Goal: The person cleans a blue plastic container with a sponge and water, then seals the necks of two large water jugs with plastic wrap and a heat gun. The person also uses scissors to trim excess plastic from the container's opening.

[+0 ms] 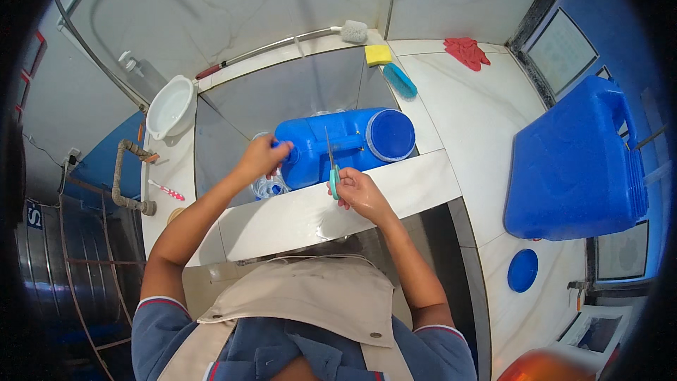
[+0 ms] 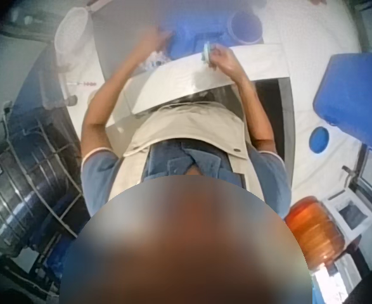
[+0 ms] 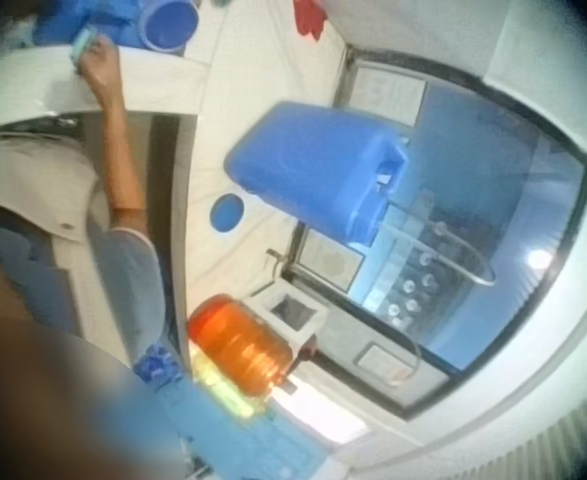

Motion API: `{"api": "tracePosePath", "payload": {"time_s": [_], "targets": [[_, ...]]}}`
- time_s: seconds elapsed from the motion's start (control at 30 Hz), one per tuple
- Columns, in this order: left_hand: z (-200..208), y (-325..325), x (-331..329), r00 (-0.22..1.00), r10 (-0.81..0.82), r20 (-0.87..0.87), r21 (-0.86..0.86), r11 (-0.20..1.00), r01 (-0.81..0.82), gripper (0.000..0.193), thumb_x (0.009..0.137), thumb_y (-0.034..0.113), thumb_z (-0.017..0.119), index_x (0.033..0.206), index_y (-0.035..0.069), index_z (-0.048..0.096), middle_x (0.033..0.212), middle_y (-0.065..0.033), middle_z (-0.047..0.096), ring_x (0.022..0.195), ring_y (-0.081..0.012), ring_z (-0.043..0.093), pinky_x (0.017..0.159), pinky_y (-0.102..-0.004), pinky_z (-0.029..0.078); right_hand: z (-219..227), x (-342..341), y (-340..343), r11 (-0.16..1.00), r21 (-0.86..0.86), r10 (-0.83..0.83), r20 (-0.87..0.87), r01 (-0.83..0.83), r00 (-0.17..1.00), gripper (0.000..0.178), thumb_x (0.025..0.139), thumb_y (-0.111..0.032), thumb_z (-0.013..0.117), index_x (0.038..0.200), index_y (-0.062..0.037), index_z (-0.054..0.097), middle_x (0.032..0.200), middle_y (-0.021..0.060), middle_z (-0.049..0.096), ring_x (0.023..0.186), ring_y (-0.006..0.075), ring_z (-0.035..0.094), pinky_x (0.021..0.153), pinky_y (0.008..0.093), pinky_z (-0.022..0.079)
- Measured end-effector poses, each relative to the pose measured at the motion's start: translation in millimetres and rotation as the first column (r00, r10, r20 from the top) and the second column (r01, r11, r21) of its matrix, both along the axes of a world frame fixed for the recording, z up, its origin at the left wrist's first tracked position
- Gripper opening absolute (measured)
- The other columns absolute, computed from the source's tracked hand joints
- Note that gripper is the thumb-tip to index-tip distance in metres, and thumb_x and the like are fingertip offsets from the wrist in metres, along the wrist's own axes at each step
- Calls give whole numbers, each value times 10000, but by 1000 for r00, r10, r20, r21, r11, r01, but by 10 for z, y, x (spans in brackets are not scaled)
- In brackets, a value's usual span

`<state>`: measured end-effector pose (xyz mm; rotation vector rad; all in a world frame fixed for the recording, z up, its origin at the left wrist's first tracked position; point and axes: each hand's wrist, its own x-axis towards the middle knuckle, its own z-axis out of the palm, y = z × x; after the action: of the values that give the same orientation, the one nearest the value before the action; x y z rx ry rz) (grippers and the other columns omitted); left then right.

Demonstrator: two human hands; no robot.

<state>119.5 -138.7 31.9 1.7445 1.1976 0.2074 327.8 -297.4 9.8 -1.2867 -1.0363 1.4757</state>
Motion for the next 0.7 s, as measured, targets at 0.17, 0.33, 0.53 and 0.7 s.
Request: {"api": "tracePosePath", "payload": {"time_s": [0.17, 0.33, 0.53, 0.7], "targets": [[319, -121, -34, 970, 122, 210, 3, 992, -126, 383, 824, 367, 666, 940, 53, 480, 665, -10, 494, 587, -80, 478, 522, -232, 402, 76, -90, 35, 999, 1, 36, -113, -36, 993, 201, 871, -248, 602, 885, -55, 552, 754, 15, 575, 557, 63, 483, 494, 205, 393], [4, -166, -171, 960, -51, 276, 354, 934, -53, 418, 810, 351, 690, 969, 44, 456, 769, -5, 482, 702, -77, 452, 609, -222, 398, 258, -262, 61, 983, -32, 161, -324, -181, 932, 371, 894, -449, 519, 826, -85, 539, 698, 6, 556, 508, 45, 445, 452, 187, 353], [127, -341, -215, 909, -25, 417, 352, 926, -136, 218, 774, 74, 678, 904, 18, 513, 828, -29, 504, 801, -113, 489, 719, -249, 407, 333, -469, 59, 951, -112, 169, -590, -287, 789, 541, 903, -548, 415, 830, -34, 569, 630, 67, 562, 367, 35, 365, 362, 130, 299], [112, -366, -299, 911, -51, 408, 512, 839, -183, 165, 710, 3, 663, 834, 12, 554, 788, -27, 513, 787, -136, 503, 747, -253, 401, 460, -531, 71, 906, -171, 184, -664, -387, 724, 575, 904, -558, 393, 799, -26, 583, 609, 86, 553, 327, 29, 324, 328, 128, 284]]}}
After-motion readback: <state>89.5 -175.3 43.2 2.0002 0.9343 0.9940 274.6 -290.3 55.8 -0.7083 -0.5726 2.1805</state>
